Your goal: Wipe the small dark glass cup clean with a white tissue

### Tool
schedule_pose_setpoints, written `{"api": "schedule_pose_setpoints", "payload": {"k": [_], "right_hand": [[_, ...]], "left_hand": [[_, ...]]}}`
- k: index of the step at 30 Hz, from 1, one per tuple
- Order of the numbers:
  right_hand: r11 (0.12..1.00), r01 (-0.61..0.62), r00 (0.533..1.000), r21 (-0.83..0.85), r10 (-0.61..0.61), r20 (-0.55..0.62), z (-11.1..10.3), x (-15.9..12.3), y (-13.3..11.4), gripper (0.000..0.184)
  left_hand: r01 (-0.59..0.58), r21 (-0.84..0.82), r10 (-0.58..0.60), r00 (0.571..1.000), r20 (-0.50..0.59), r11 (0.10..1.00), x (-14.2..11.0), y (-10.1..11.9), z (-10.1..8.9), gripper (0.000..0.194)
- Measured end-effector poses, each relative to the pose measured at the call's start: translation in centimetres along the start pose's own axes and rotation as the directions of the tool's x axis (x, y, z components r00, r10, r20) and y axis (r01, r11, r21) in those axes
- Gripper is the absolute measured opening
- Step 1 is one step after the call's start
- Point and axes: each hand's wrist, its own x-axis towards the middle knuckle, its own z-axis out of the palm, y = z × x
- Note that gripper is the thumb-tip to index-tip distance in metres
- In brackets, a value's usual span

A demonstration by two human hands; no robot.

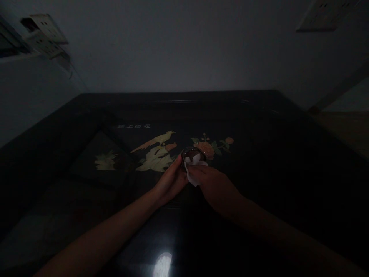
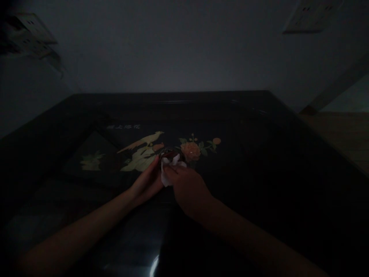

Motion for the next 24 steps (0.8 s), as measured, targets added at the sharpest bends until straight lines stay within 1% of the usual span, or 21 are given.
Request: {"api": "schedule_pose_setpoints", "payload": {"k": [2, 5, 6, 8, 10, 13, 14, 16, 18, 20, 22, 24], "right_hand": [[0.983, -0.045, 0.999, 0.180, 0.047, -0.010, 0.0, 0.1, -0.2, 0.044], [0.902, -0.073, 0.995, 0.425, 0.097, -0.036, 0.0, 0.1, -0.6, 0.040], [0.881, -0.070, 0.994, 0.469, 0.103, -0.046, 0.1, 0.1, -0.7, 0.039], [0.877, -0.054, 0.993, 0.478, 0.096, -0.064, 0.2, 0.0, -0.8, 0.038], [0.910, -0.064, 0.995, 0.410, 0.091, -0.045, 0.3, -0.1, -0.7, 0.039], [0.967, -0.095, 0.995, 0.237, 0.089, 0.033, -0.2, -0.1, -0.3, 0.042], [0.982, -0.088, 0.995, 0.170, 0.079, 0.057, -0.5, -0.1, -0.2, 0.042], [0.999, -0.034, 0.996, 0.036, 0.031, 0.090, -1.2, -0.2, 0.2, 0.041], [0.994, 0.055, 0.995, -0.099, -0.047, 0.083, -1.7, -0.2, 0.5, 0.039], [0.966, 0.108, 0.994, -0.236, -0.101, 0.041, -1.9, -0.3, 0.6, 0.037], [0.933, 0.117, 0.992, -0.341, -0.124, 0.001, -1.9, -0.3, 0.6, 0.033], [0.914, 0.116, 0.992, -0.389, -0.130, -0.009, -1.7, -0.3, 0.4, 0.032]], "left_hand": [[-0.007, 0.001, 0.007, 1.000, -0.006, 1.000, 0.0, -0.1, 0.0, 0.032], [-0.033, -0.011, 0.032, 0.999, -0.031, 0.999, 0.0, -0.3, -0.3, 0.030], [-0.036, -0.015, 0.035, 0.999, -0.035, 0.999, 0.0, -0.3, -0.4, 0.030], [-0.033, -0.020, 0.032, 0.999, -0.035, 0.999, 0.0, -0.4, -0.4, 0.030], [-0.028, -0.021, 0.027, 0.999, -0.033, 0.999, -0.1, -0.3, -0.3, 0.030], [-0.022, -0.006, 0.022, 0.999, -0.027, 1.000, -0.2, -0.1, 0.0, 0.030], [-0.020, 0.000, 0.020, 1.000, -0.016, 1.000, -0.2, -0.1, 0.0, 0.030], [-0.014, 0.006, 0.014, 1.000, 0.004, 1.000, -0.2, -0.2, -0.1, 0.030], [-0.012, 0.005, 0.012, 1.000, 0.002, 1.000, -0.1, -0.3, -0.4, 0.030], [-0.020, 0.004, 0.020, 1.000, -0.019, 1.000, 0.1, -0.4, -0.6, 0.030], [-0.029, 0.006, 0.029, 0.999, -0.033, 1.000, 0.2, -0.5, -0.7, 0.029], [-0.037, 0.007, 0.037, 0.999, -0.039, 0.999, 0.2, -0.5, -0.7, 0.028]]}}
